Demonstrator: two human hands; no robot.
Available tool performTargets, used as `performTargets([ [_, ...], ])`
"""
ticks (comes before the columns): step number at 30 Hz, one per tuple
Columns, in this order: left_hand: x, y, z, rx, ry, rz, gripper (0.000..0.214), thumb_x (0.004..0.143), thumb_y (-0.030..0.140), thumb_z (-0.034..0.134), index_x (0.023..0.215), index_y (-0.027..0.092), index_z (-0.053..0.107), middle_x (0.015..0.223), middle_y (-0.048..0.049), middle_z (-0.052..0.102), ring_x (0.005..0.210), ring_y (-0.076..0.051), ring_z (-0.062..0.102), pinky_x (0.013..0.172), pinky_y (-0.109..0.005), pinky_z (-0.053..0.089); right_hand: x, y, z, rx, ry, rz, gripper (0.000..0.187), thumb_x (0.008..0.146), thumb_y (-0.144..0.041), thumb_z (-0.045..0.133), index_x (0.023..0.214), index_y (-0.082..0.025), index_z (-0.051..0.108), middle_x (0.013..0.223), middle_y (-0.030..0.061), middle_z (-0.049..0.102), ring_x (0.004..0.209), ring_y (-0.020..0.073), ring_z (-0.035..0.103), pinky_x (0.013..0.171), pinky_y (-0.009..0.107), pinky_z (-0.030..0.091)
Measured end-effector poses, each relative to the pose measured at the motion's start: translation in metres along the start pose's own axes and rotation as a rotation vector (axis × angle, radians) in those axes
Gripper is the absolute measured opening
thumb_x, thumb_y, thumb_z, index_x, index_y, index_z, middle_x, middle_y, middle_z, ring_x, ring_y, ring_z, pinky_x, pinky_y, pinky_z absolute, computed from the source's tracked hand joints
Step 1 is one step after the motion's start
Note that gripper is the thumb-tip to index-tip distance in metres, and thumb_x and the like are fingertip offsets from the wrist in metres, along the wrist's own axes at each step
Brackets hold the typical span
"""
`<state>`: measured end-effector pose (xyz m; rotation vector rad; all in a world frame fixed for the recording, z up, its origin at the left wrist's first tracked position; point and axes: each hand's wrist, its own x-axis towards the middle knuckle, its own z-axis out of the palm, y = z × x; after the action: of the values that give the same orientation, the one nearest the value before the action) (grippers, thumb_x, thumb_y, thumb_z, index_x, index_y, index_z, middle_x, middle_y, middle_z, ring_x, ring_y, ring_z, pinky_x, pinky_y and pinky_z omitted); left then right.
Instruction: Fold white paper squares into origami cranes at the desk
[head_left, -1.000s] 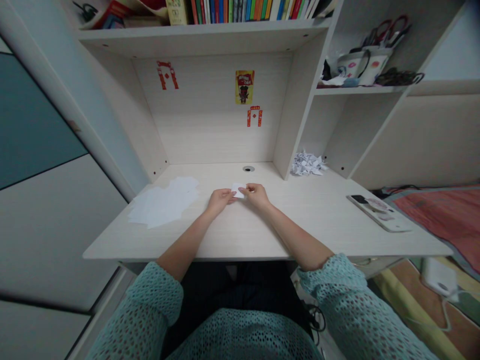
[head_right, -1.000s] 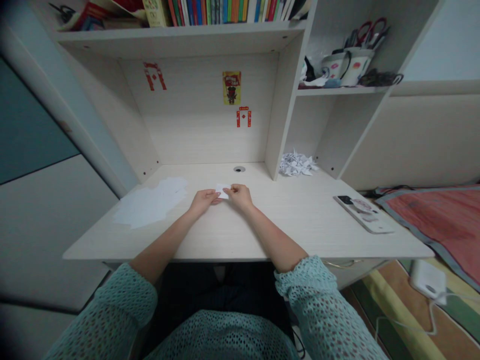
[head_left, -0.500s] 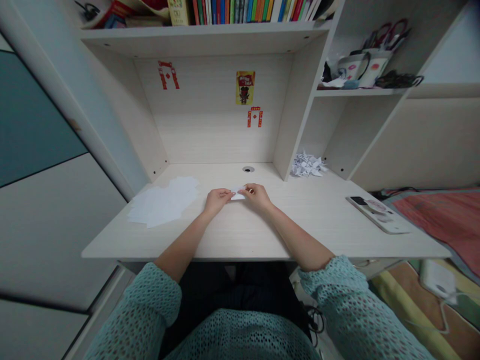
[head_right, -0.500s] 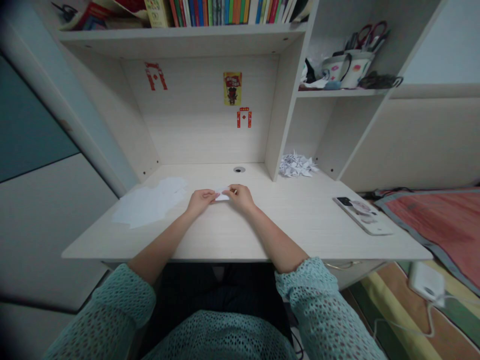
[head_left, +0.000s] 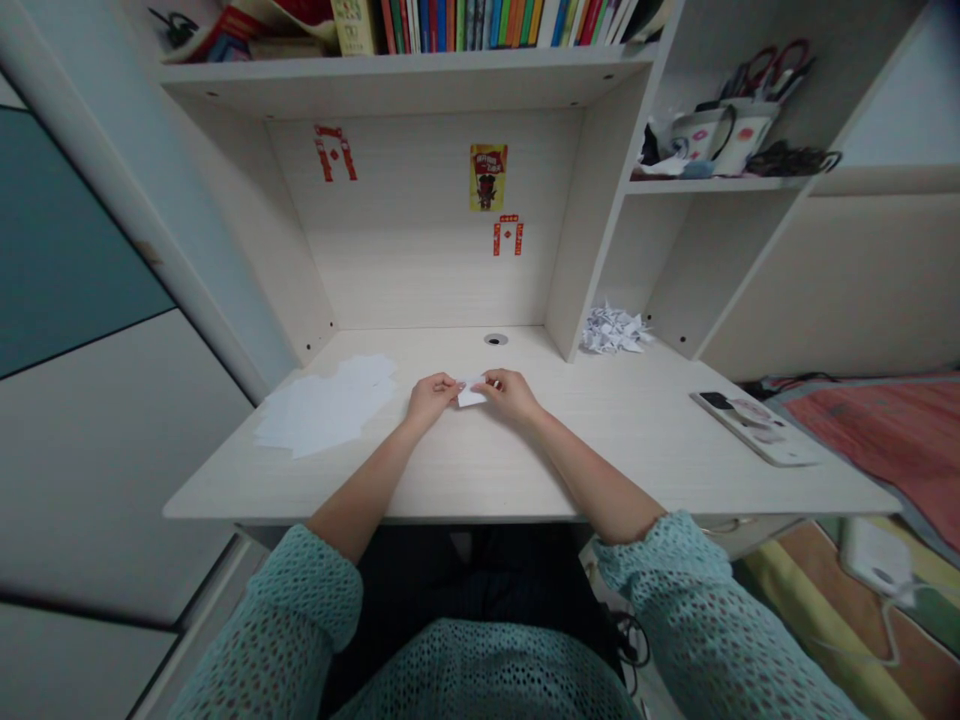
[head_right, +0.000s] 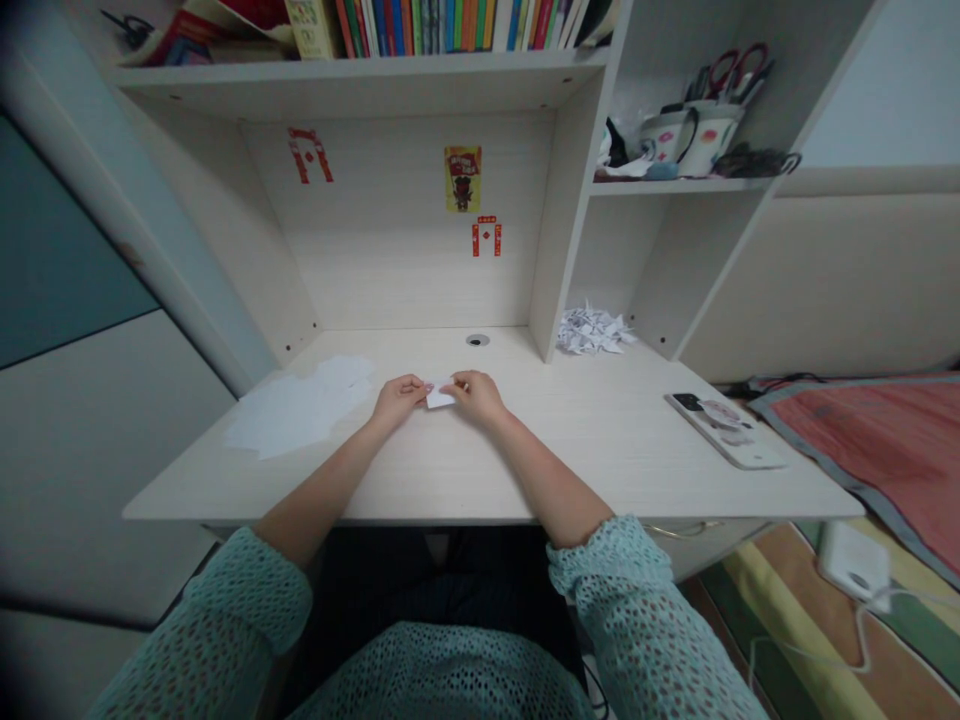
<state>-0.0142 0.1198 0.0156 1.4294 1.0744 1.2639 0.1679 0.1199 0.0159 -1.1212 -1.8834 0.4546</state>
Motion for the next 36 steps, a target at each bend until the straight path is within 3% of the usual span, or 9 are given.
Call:
performTargets([
  [4, -0.001, 0.003, 0.001, -0.11, 0.029, -0.071, 0.029, 0.058, 0.037, 0.076, 0.066, 0.014, 0.06, 0.064, -0.0033, 0.066, 0.062, -0.014, 0.062, 0.071, -0.029, 0.051, -0.002, -0.001, 0.008, 0.115, 0.049, 0.037, 0.033, 0.077, -0.047, 0.053, 0.066, -0.017, 0.062, 0.061, 0.0002, 0.056, 0.058, 0.0124, 0.045, 0.057, 0.023, 0.033],
  [9, -0.002, 0.004, 0.001, -0.27, 0.046, -0.149, 0.029, 0.059, 0.032, 0.077, 0.073, 0.013, 0.06, 0.074, -0.0043, 0.068, 0.07, -0.014, 0.065, 0.082, -0.031, 0.051, -0.001, 0.003, 0.016, 0.28, 0.041, 0.166, 0.036, 0.067, -0.051, 0.063, 0.069, -0.015, 0.066, 0.062, 0.0008, 0.059, 0.057, 0.0121, 0.047, 0.056, 0.024, 0.034],
  [15, -0.004, 0.009, 0.002, -0.204, -0.005, -0.217, 0.024, 0.064, 0.03, 0.074, 0.075, 0.013, 0.061, 0.077, -0.0084, 0.07, 0.073, -0.015, 0.067, 0.078, -0.029, 0.051, 0.002, -0.002, 0.013, 0.565, 0.065, 0.299, 0.041, 0.062, -0.056, 0.065, 0.064, -0.014, 0.063, 0.062, 0.0038, 0.062, 0.055, 0.0122, 0.05, 0.053, 0.024, 0.036],
  [28, -0.005, 0.009, 0.002, -0.219, 0.022, -0.208, 0.027, 0.063, 0.034, 0.074, 0.068, 0.014, 0.058, 0.073, -0.0075, 0.069, 0.076, -0.017, 0.067, 0.078, -0.03, 0.05, 0.0, -0.003, 0.009, 0.54, 0.078, 0.334, 0.039, 0.059, -0.054, 0.069, 0.059, -0.015, 0.066, 0.057, 0.0032, 0.062, 0.054, 0.0124, 0.049, 0.051, 0.024, 0.035],
  [36, -0.005, 0.01, 0.003, -0.203, 0.029, -0.226, 0.027, 0.063, 0.035, 0.074, 0.068, 0.014, 0.058, 0.073, -0.0073, 0.069, 0.07, -0.014, 0.065, 0.073, -0.027, 0.05, 0.003, -0.007, 0.003, 0.656, 0.05, 0.383, 0.039, 0.062, -0.054, 0.066, 0.057, -0.015, 0.064, 0.062, 0.006, 0.064, 0.058, 0.0143, 0.053, 0.054, 0.026, 0.038],
])
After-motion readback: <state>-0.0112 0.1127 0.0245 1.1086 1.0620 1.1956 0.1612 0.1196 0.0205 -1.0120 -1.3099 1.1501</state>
